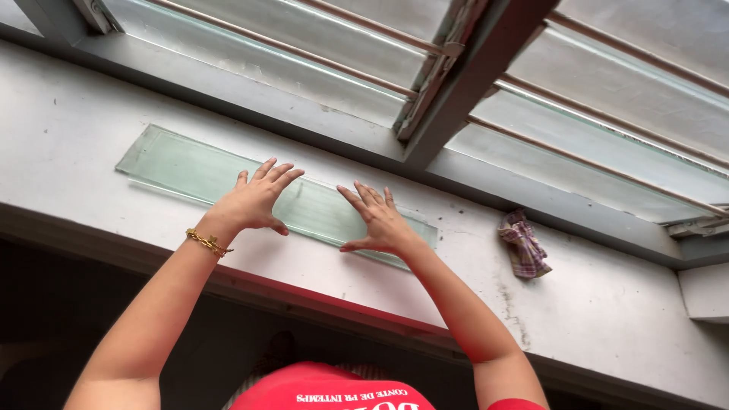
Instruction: Wiping dust from a window sill and a shelf area using a cloth.
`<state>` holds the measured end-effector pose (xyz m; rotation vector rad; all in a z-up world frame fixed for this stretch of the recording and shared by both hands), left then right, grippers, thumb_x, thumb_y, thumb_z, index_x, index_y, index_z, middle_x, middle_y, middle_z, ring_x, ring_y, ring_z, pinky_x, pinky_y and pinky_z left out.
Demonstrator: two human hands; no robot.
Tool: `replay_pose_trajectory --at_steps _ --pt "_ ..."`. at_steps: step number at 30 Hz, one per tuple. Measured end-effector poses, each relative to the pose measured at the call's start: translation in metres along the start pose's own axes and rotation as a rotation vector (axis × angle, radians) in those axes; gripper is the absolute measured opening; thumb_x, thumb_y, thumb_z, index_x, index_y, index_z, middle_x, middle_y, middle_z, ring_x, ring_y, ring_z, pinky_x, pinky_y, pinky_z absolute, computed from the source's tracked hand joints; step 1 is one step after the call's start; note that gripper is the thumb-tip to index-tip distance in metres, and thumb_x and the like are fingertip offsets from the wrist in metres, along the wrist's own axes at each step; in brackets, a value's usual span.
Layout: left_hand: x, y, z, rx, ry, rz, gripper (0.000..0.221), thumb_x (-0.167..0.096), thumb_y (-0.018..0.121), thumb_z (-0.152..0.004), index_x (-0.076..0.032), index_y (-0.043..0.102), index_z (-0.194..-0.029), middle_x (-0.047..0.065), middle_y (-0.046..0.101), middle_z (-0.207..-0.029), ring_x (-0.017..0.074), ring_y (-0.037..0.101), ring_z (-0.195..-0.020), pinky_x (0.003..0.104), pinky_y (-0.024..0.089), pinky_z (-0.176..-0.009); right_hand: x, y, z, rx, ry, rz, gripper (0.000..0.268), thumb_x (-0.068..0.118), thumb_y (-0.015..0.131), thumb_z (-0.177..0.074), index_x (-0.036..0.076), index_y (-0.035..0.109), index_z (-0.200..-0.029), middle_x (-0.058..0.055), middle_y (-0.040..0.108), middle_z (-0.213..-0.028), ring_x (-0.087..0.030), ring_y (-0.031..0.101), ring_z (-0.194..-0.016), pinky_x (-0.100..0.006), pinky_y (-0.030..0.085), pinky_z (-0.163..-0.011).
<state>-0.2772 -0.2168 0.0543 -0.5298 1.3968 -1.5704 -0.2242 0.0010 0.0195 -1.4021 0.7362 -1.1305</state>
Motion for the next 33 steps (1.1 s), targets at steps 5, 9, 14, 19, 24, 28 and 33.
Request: replay_pose_trajectory --at_steps 5,9,14,19,24,28,33 --pt "0.025 -0.009 -0.019 0.048 0.101 -0.042 0.131 -0.038 0.099 -0.057 -0.036 0.016 -0.159 -0.008 0.018 -0.168 0.0231 0.007 -0.158 0.067 0.017 -0.122 0.003 -0.002 -0.007 -0.005 0.041 -0.066 0.134 0.073 0.085 -0.06 0.031 0.011 -0.162 -0.021 0.032 -0.161 -0.037 0.028 -0.151 -0.062 0.01 -0.123" --pt "0.029 -0.007 -0.022 0.073 0.164 -0.049 0.132 -0.041 0.099 -0.058 -0.036 0.015 -0.159 -0.008 0.023 -0.167 0.0234 0.009 -0.158 0.068 0.015 -0.122 0.014 -0.01 -0.001 0.007 0.069 -0.057 0.13 0.065 0.087 -0.062 0.031 0.013 -0.162 -0.018 0.04 -0.157 -0.036 0.036 -0.147 -0.059 0.012 -0.127" --pt "0.032 -0.004 -0.028 0.109 0.204 -0.06 0.137 -0.045 0.1 -0.056 -0.039 0.011 -0.16 -0.002 0.021 -0.168 0.025 0.009 -0.157 0.07 0.013 -0.121 0.006 -0.009 0.001 0.019 0.143 -0.022 0.131 0.061 0.089 -0.057 0.03 0.014 -0.161 -0.017 0.042 -0.154 -0.035 0.038 -0.145 -0.058 0.014 -0.126" --pt "0.039 0.0 -0.039 0.131 0.221 -0.084 0.144 -0.045 0.102 -0.052 -0.038 0.009 -0.161 -0.001 0.024 -0.166 0.0261 0.012 -0.157 0.072 0.012 -0.121 0.012 -0.019 -0.006 0.057 0.173 -0.049 0.138 0.061 0.093 -0.053 0.031 0.015 -0.162 -0.018 0.043 -0.153 -0.037 0.039 -0.145 -0.058 0.013 -0.124" --pt "0.035 -0.009 -0.048 0.133 0.269 -0.048 0.146 -0.039 0.106 -0.043 -0.033 0.017 -0.159 0.009 0.033 -0.159 0.027 0.026 -0.15 0.073 0.014 -0.118 0.014 -0.025 -0.018 0.123 0.201 -0.055 0.141 0.059 0.097 -0.041 0.031 0.023 -0.157 -0.02 0.044 -0.144 -0.042 0.037 -0.142 -0.053 0.027 -0.122" --pt "0.026 -0.014 -0.053 0.189 0.258 -0.062 0.147 -0.039 0.105 -0.038 -0.036 0.022 -0.16 0.009 0.044 -0.147 0.0277 0.036 -0.145 0.072 0.016 -0.121 0.01 -0.022 -0.029 0.205 0.247 -0.03 0.143 0.058 0.097 -0.037 0.032 0.024 -0.157 -0.016 0.045 -0.141 -0.039 0.038 -0.14 -0.053 0.03 -0.121" --pt "0.024 -0.012 -0.059 0.202 0.289 -0.176 0.142 -0.044 0.106 -0.036 -0.035 0.03 -0.155 0.01 0.046 -0.142 0.03 0.037 -0.143 0.078 0.018 -0.116 0.006 -0.017 -0.035 0.278 0.271 0.015 0.147 0.057 0.098 -0.033 0.025 0.025 -0.156 -0.016 0.046 -0.137 -0.036 0.037 -0.138 -0.049 0.032 -0.117"
Point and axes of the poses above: each hand's wrist, its own z-axis away from the middle knuckle, its own y-axis out of the palm, x = y × z, the point moved 7 cm from there along -z, towards the middle knuckle
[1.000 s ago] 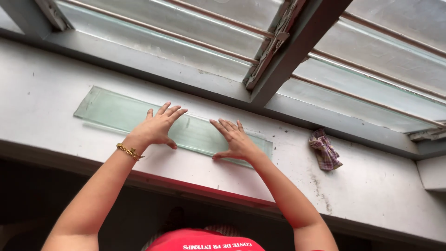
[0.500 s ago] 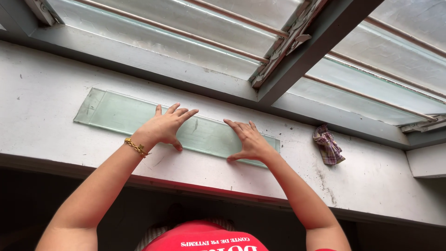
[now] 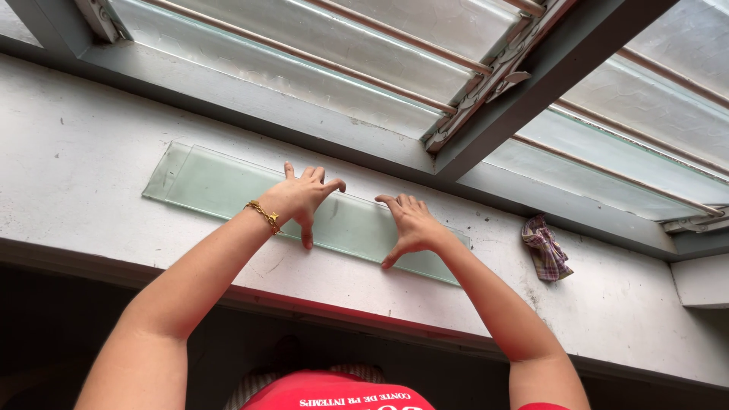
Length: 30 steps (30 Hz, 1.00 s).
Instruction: Wiping dust from a window sill and a shelf area using a cloth.
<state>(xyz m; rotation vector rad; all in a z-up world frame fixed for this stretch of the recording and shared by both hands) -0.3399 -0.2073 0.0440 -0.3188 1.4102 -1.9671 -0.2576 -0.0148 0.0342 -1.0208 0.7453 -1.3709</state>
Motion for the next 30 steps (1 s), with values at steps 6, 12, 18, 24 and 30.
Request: replay_pose_trajectory --at_steps 6,12,18,24,30 --pt "-0.007 -0.004 0.016 -0.147 0.041 -0.081 0.145 -0.048 0.105 -0.034 -0.027 0.029 -0.154 0.01 0.041 -0.14 0.0321 0.037 -0.139 0.076 0.025 -0.112 0.017 -0.014 0.015 -0.127 0.019 0.117 0.135 0.058 0.1 -0.03 0.011 0.042 -0.143 -0.015 0.048 -0.13 -0.034 0.041 -0.132 -0.046 0.036 -0.113" --pt "-0.017 0.011 0.036 -0.337 0.033 -0.307 0.138 -0.054 0.102 -0.043 -0.019 0.023 -0.151 0.013 0.033 -0.137 0.0334 0.032 -0.135 0.071 0.028 -0.11 0.017 -0.015 0.027 -0.384 -0.007 0.121 0.097 0.06 0.097 -0.049 0.008 0.058 -0.121 -0.013 0.05 -0.126 -0.032 0.05 -0.122 -0.046 0.043 -0.107" --pt "-0.022 0.025 0.063 -0.578 0.044 -0.476 0.115 -0.055 0.093 -0.063 -0.016 0.024 -0.147 0.011 0.032 -0.13 0.0291 0.03 -0.13 0.064 0.031 -0.114 0.026 -0.025 0.054 -0.399 -0.003 0.035 0.055 0.052 0.079 -0.083 0.01 0.062 -0.115 -0.009 0.062 -0.114 -0.03 0.065 -0.105 -0.044 0.053 -0.09" --pt "-0.015 0.006 0.078 -0.675 0.134 -0.333 0.084 -0.052 0.079 -0.077 -0.018 0.038 -0.143 0.009 0.044 -0.135 0.0261 0.04 -0.132 0.065 0.035 -0.111 0.03 -0.018 0.057 -0.407 -0.043 -0.129 0.047 0.046 0.074 -0.088 0.007 0.06 -0.109 -0.013 0.075 -0.099 -0.032 0.071 -0.091 -0.044 0.055 -0.079" --pt "0.009 -0.004 0.086 -0.566 0.112 -0.107 0.041 -0.044 0.073 -0.083 -0.014 0.068 -0.111 0.0 0.075 -0.104 0.0182 0.071 -0.102 0.043 0.051 -0.1 0.036 -0.02 0.071 -0.396 -0.035 -0.172 0.038 0.043 0.073 -0.09 0.011 0.059 -0.104 -0.006 0.077 -0.084 -0.029 0.072 -0.075 -0.043 0.053 -0.069"
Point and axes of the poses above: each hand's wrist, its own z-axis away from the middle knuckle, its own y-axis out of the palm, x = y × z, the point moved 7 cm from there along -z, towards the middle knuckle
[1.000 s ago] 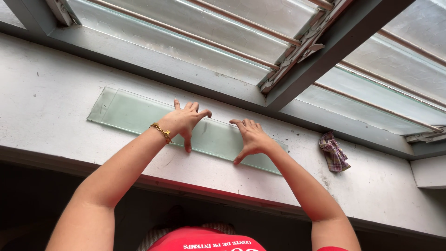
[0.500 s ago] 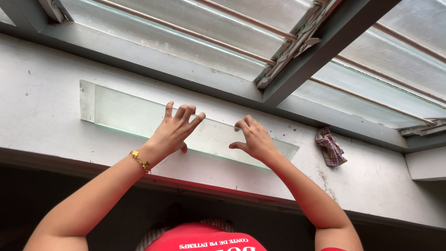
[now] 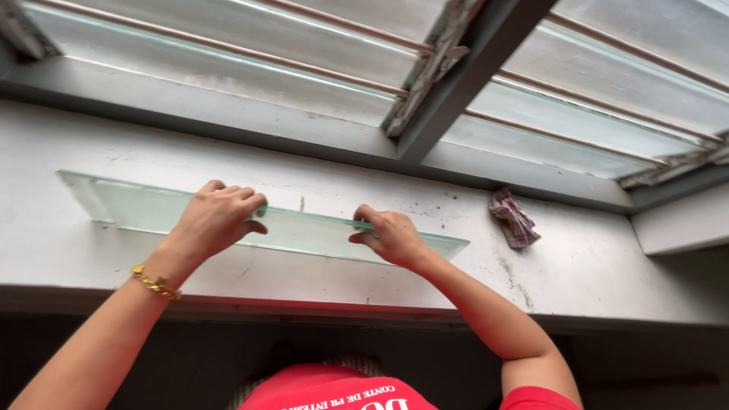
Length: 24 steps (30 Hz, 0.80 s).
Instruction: Wiping dust from a window sill and a shelf area using a cloth.
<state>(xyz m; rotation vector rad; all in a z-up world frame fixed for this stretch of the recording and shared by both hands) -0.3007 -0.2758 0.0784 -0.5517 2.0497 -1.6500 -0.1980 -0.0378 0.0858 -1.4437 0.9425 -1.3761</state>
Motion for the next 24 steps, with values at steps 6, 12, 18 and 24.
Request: replay_pose_trajectory --at_steps 6,12,18,24 --pt "-0.043 -0.039 -0.033 -0.055 0.068 -0.036 0.032 -0.043 0.075 -0.081 -0.015 0.07 -0.097 -0.003 0.073 -0.086 0.0174 0.071 -0.087 0.042 0.051 -0.092 -0.032 -0.039 0.031 -0.158 -0.054 -0.068 0.031 0.036 0.076 -0.09 0.012 0.061 -0.102 -0.007 0.077 -0.086 -0.028 0.072 -0.072 -0.041 0.053 -0.065" --pt "-0.153 -0.05 -0.113 -0.224 0.278 0.058 0.034 -0.042 0.076 -0.082 -0.012 0.07 -0.097 0.001 0.073 -0.087 0.0201 0.071 -0.084 0.041 0.052 -0.083 -0.118 -0.118 0.114 -0.352 -0.014 0.043 0.028 0.033 0.081 -0.085 0.012 0.066 -0.097 -0.003 0.078 -0.082 -0.024 0.069 -0.072 -0.039 0.05 -0.075" --pt "-0.317 -0.028 -0.207 -0.355 0.486 0.137 0.03 -0.037 0.076 -0.085 -0.01 0.069 -0.094 0.003 0.071 -0.085 0.021 0.07 -0.085 0.042 0.052 -0.082 -0.248 -0.18 0.234 -0.452 0.174 0.139 0.026 0.03 0.084 -0.082 0.013 0.069 -0.094 -0.003 0.078 -0.083 -0.023 0.061 -0.068 -0.036 0.045 -0.081" --pt "-0.52 0.021 -0.315 -0.371 0.547 0.177 0.029 -0.035 0.075 -0.086 -0.008 0.067 -0.093 0.005 0.071 -0.086 0.0227 0.07 -0.085 0.045 0.05 -0.083 -0.43 -0.237 0.37 -0.406 0.41 0.137 0.025 0.032 0.084 -0.085 0.015 0.068 -0.096 0.002 0.077 -0.082 -0.019 0.065 -0.077 -0.036 0.046 -0.096"
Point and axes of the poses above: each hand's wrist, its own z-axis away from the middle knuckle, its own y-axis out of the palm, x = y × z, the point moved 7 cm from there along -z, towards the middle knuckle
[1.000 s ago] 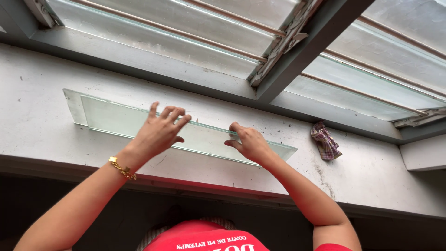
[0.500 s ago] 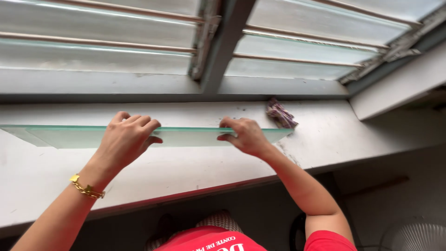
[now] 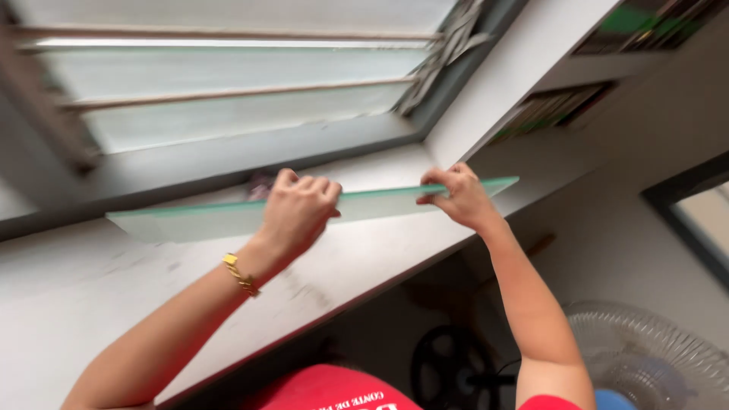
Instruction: Wiping dust from a window sill and a shelf area using a cloth.
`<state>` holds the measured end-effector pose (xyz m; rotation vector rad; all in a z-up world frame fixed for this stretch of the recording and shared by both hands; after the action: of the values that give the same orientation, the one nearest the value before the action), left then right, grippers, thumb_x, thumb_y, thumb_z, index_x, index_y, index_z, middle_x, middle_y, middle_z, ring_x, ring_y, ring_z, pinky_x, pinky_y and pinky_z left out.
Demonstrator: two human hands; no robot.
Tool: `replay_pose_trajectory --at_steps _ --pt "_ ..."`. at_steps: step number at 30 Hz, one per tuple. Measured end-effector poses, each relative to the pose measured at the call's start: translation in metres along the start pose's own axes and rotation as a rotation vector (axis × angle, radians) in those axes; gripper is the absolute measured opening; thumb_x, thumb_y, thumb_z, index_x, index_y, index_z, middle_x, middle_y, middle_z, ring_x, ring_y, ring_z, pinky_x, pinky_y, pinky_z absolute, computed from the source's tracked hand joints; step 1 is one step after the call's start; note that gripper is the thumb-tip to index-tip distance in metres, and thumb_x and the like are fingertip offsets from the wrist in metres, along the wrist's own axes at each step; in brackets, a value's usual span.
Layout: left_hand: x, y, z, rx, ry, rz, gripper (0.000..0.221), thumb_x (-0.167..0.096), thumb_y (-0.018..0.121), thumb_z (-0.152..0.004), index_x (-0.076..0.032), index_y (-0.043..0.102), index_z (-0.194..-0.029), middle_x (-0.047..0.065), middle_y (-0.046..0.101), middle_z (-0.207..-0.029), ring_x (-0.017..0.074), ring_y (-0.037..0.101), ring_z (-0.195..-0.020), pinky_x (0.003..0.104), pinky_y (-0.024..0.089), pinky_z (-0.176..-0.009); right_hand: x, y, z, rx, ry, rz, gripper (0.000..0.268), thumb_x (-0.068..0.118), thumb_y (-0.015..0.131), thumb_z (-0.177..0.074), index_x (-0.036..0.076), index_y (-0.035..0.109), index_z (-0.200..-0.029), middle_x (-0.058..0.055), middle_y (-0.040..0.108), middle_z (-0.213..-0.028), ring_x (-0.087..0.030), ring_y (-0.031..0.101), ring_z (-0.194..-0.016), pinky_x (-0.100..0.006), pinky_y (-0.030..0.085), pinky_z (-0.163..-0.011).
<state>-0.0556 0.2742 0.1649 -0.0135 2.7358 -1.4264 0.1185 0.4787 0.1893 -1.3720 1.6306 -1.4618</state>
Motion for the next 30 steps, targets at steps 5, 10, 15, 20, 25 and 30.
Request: replay_pose_trajectory --at_steps 5,10,15,20,25,30 --pt "-0.089 0.128 -0.127 -0.02 0.017 0.063 0.025 -0.029 0.074 -0.087 -0.007 0.065 -0.095 0.006 0.071 -0.088 0.0234 0.07 -0.085 0.045 0.049 -0.08 -0.185 -0.04 0.013 -0.023 0.151 0.103 0.033 0.03 0.089 -0.073 0.017 0.072 -0.098 0.0 0.074 -0.091 -0.027 0.056 -0.102 -0.04 0.047 -0.093" --pt "-0.154 0.223 -0.211 0.024 0.013 0.163 0.012 -0.015 0.07 -0.091 -0.006 0.064 -0.096 0.007 0.07 -0.089 0.0245 0.069 -0.083 0.043 0.047 -0.075 -0.351 -0.045 0.024 -0.098 0.272 0.121 0.032 0.029 0.092 -0.065 0.017 0.077 -0.091 -0.005 0.066 -0.099 -0.032 0.052 -0.111 -0.044 0.047 -0.093" --pt "-0.186 0.28 -0.268 0.143 -0.019 0.102 0.02 0.001 0.069 -0.077 -0.005 0.064 -0.095 0.008 0.07 -0.09 0.0244 0.07 -0.083 0.045 0.047 -0.082 -0.454 -0.035 0.018 -0.109 0.187 0.096 0.036 0.034 0.093 -0.064 0.015 0.078 -0.09 -0.003 0.071 -0.096 -0.029 0.055 -0.105 -0.047 0.042 -0.1" --pt "-0.185 0.299 -0.29 0.194 -0.044 0.067 0.019 0.001 0.07 -0.077 -0.004 0.064 -0.094 0.009 0.071 -0.089 0.0243 0.071 -0.085 0.049 0.046 -0.089 -0.474 -0.024 -0.006 -0.063 0.152 0.046 0.034 0.033 0.093 -0.062 0.014 0.079 -0.085 0.0 0.075 -0.089 -0.027 0.057 -0.101 -0.044 0.044 -0.097" --pt "-0.174 0.309 -0.295 0.211 -0.1 0.077 0.025 0.004 0.07 -0.074 -0.003 0.063 -0.097 0.01 0.072 -0.089 0.0256 0.071 -0.089 0.05 0.045 -0.093 -0.485 -0.009 -0.023 -0.068 0.115 -0.039 0.033 0.03 0.095 -0.064 0.012 0.077 -0.083 -0.002 0.075 -0.088 -0.025 0.059 -0.099 -0.041 0.048 -0.095" --pt "-0.159 0.312 -0.291 0.145 -0.202 0.199 0.021 -0.017 0.075 -0.088 -0.001 0.062 -0.093 0.015 0.072 -0.083 0.0297 0.071 -0.082 0.048 0.046 -0.082 -0.495 0.004 -0.034 0.023 0.227 -0.215 0.032 0.03 0.093 -0.065 0.013 0.078 -0.088 0.0 0.075 -0.096 -0.021 0.065 -0.102 -0.039 0.053 -0.093"
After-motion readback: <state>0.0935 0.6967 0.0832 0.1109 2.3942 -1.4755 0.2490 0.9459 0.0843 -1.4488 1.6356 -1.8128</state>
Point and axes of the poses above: each hand's wrist, its own z-axis away from the middle knuckle, its own y-axis out of the palm, x = y × z, the point moved 7 cm from there along -z, towards the middle knuckle
